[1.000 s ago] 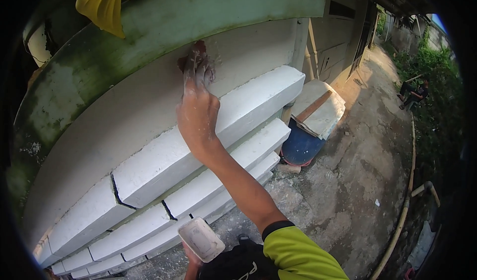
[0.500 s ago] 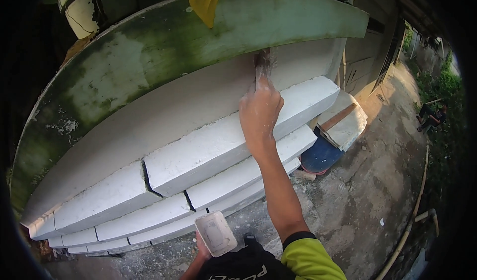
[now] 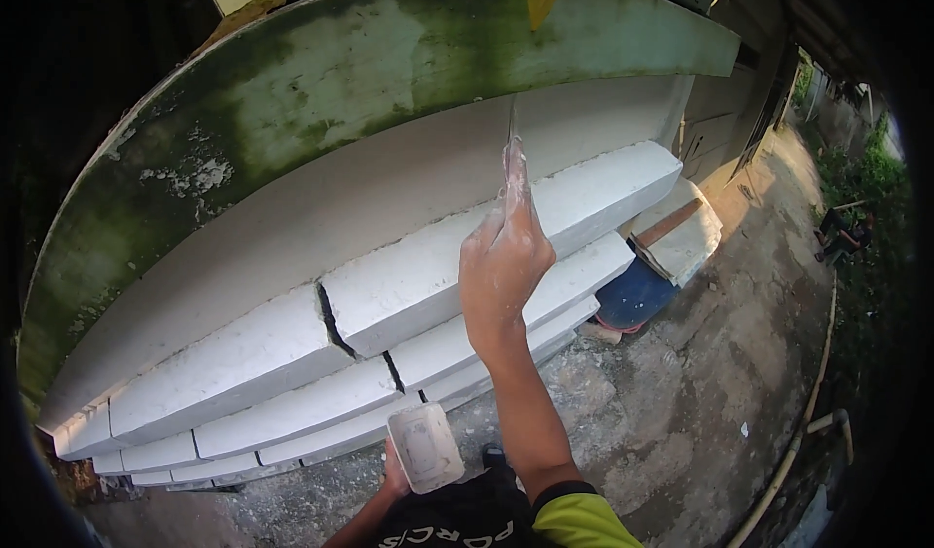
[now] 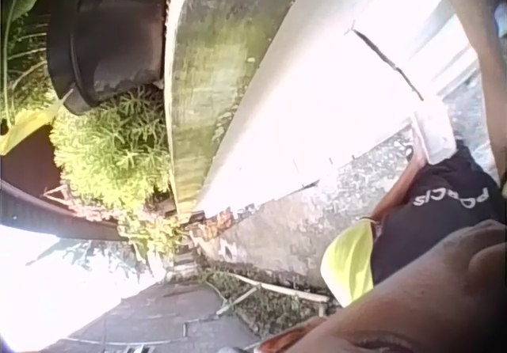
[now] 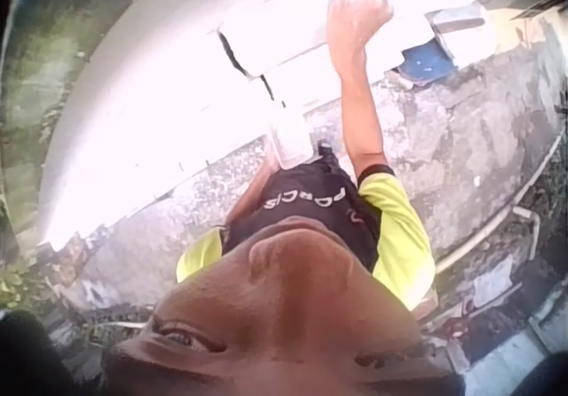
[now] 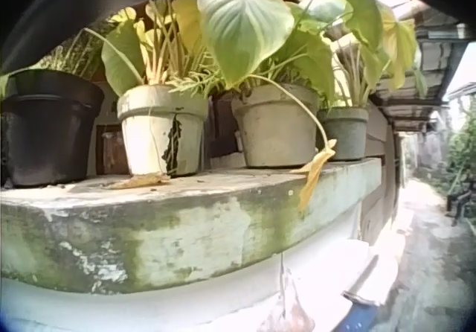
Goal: Applying putty or filler to cracks in a tiered white concrete wall using a spatula.
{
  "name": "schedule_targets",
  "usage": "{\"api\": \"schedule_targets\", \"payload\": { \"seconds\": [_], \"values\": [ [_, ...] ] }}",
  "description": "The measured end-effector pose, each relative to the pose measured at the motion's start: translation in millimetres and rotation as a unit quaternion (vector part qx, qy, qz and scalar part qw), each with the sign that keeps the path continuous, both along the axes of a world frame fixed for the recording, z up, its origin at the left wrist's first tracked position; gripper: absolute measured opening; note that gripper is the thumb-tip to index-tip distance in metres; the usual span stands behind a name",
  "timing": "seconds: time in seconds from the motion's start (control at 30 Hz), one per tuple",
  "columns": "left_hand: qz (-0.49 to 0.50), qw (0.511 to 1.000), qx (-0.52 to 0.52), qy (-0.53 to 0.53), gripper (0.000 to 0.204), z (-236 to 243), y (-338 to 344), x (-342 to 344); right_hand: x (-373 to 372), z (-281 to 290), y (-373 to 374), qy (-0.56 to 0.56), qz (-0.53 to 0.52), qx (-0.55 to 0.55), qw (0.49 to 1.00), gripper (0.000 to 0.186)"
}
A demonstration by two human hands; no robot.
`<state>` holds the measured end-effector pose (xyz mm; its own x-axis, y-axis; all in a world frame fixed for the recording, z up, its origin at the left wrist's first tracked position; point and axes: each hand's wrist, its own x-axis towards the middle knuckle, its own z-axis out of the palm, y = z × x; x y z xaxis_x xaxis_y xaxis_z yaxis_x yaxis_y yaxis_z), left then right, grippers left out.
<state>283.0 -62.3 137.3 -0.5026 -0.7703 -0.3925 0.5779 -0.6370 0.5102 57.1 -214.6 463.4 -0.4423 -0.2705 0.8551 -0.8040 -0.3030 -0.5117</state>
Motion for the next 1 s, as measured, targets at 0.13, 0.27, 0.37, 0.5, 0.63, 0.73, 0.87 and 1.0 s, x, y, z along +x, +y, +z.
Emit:
{"api": "schedule_targets", "payload": {
  "seconds": [0.13,0.27,0.37,0.5,0.63,0.73,0.87,1.0],
  "values": [
    [0.001,0.998,-0.014,-0.065,0.077,-11.4,4.3,12.6,62.7,-3.6,-1.4,0.026,0.103,0.143,0.984,0.06],
    [0.021,0.992,-0.034,-0.123,0.075,-20.1,5.2,25.9,138.5,-13.4,32.3,0.165,0.209,-0.024,0.964,0.059],
    [0.005,0.987,-0.05,-0.153,0.073,0.6,4.2,35.2,126.1,-19.2,53.1,0.122,0.27,-0.008,0.955,0.062],
    [-0.002,0.998,-0.047,-0.05,0.079,-39.5,-3.2,75.1,41.5,-0.5,26.2,-0.06,-0.016,-0.014,0.998,0.039],
    [-0.026,0.998,-0.057,-0.009,0.08,-20.9,-1.8,73.2,-14.3,10.7,-15.9,-0.071,-0.065,0.023,0.995,0.039],
    [-0.02,0.997,-0.079,-0.018,0.079,-22.0,-2.9,70.9,44.6,-4.7,-19.2,0.037,0.012,0.091,0.995,0.027],
    [-0.01,0.997,-0.075,-0.029,0.077,-22.0,-2.4,76.6,76.7,-12.1,33.3,0.059,0.196,0.009,0.979,0.044],
    [-0.012,0.996,-0.081,-0.032,0.074,-12.6,-5.8,78.3,-19.3,-3.4,38.0,-0.101,0.03,0.022,0.994,0.03]
  ]
}}
